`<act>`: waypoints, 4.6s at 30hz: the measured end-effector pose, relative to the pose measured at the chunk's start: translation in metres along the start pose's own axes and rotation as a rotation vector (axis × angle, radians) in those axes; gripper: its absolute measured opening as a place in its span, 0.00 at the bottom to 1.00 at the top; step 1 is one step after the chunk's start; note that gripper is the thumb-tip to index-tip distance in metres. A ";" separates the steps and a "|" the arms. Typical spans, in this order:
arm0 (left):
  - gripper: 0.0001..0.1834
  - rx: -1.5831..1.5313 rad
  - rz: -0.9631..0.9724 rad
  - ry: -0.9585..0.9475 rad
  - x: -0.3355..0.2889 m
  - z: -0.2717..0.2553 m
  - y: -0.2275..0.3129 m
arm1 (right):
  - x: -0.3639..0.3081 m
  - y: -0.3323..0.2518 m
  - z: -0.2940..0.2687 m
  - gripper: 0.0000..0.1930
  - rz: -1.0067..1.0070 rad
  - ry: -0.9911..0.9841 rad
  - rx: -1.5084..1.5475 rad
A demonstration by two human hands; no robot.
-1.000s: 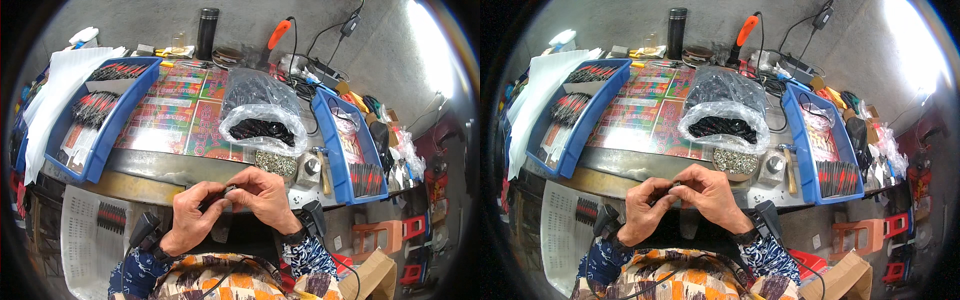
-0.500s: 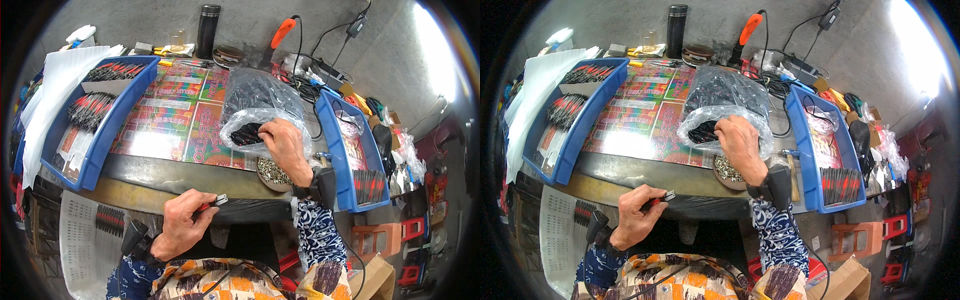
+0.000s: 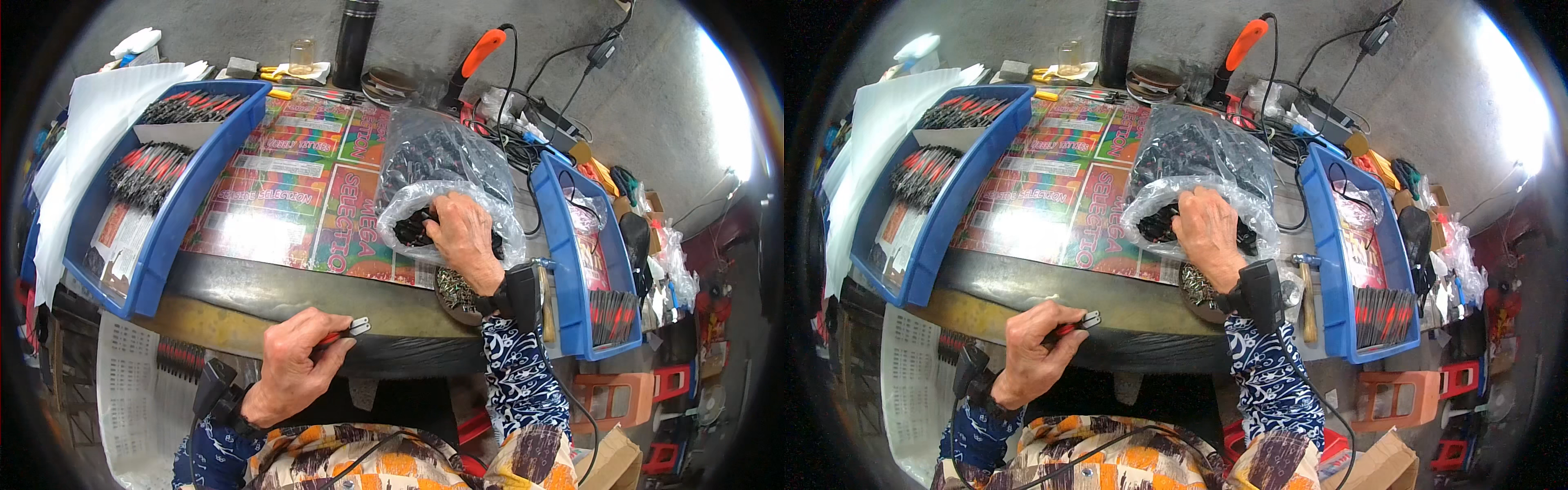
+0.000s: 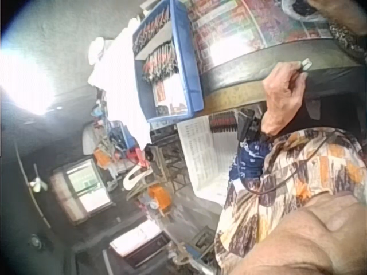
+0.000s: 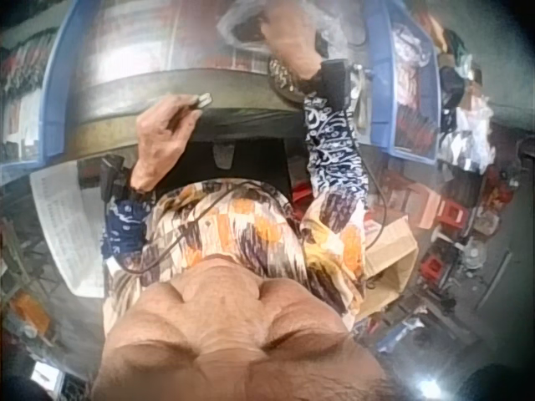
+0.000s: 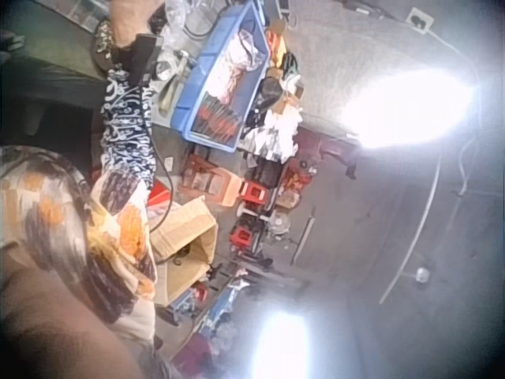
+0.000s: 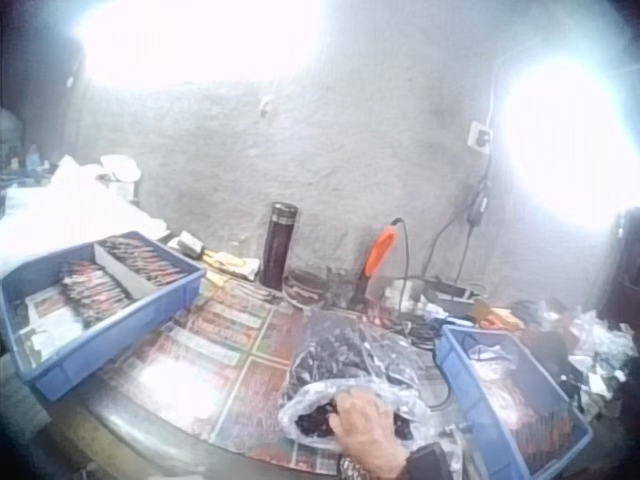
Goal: The person repeatedly picks small black plastic housings and red-tipped components from trays, inserts the components into the housings, and places the assembled units into a blue bin. The person also picks up a black cable and appears to attach it to one of the housings before continuing the assembly cycle.
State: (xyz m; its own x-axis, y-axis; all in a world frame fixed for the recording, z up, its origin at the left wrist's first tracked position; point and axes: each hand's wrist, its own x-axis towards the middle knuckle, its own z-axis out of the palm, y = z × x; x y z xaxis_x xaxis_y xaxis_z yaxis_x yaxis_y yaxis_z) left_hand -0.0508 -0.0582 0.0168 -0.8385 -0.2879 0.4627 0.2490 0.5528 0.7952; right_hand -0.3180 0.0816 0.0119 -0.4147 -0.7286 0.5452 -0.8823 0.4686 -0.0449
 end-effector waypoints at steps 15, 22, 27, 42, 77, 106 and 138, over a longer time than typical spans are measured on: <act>0.11 0.015 0.018 0.034 -0.017 -0.005 0.018 | -0.016 -0.044 -0.062 0.11 0.168 -0.026 0.215; 0.12 -0.005 0.021 -0.008 -0.028 -0.005 0.028 | -0.069 -0.099 -0.102 0.13 0.215 -0.122 0.769; 0.13 -0.010 -0.015 -0.042 -0.035 -0.002 0.033 | -0.097 -0.118 -0.104 0.13 0.281 -0.115 0.935; 0.12 -0.019 0.019 -0.069 -0.047 0.003 0.033 | -0.128 -0.129 -0.094 0.09 0.487 -0.220 1.296; 0.13 0.009 0.059 -0.177 -0.067 0.014 0.020 | -0.135 -0.134 -0.078 0.14 0.236 -0.444 1.123; 0.14 0.064 0.016 -0.140 -0.108 0.022 0.002 | -0.175 -0.153 -0.054 0.11 0.125 -0.333 1.003; 0.15 0.081 0.089 -0.113 -0.090 0.025 0.002 | -0.170 -0.148 -0.053 0.12 0.135 -0.255 1.035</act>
State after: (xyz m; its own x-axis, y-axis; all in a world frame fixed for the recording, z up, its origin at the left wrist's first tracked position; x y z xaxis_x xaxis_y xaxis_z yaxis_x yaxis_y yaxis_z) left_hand 0.0131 -0.0117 -0.0327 -0.8653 -0.1475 0.4791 0.2885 0.6350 0.7166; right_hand -0.1046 0.1626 -0.0300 -0.4514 -0.8415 0.2969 -0.5358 -0.0105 -0.8443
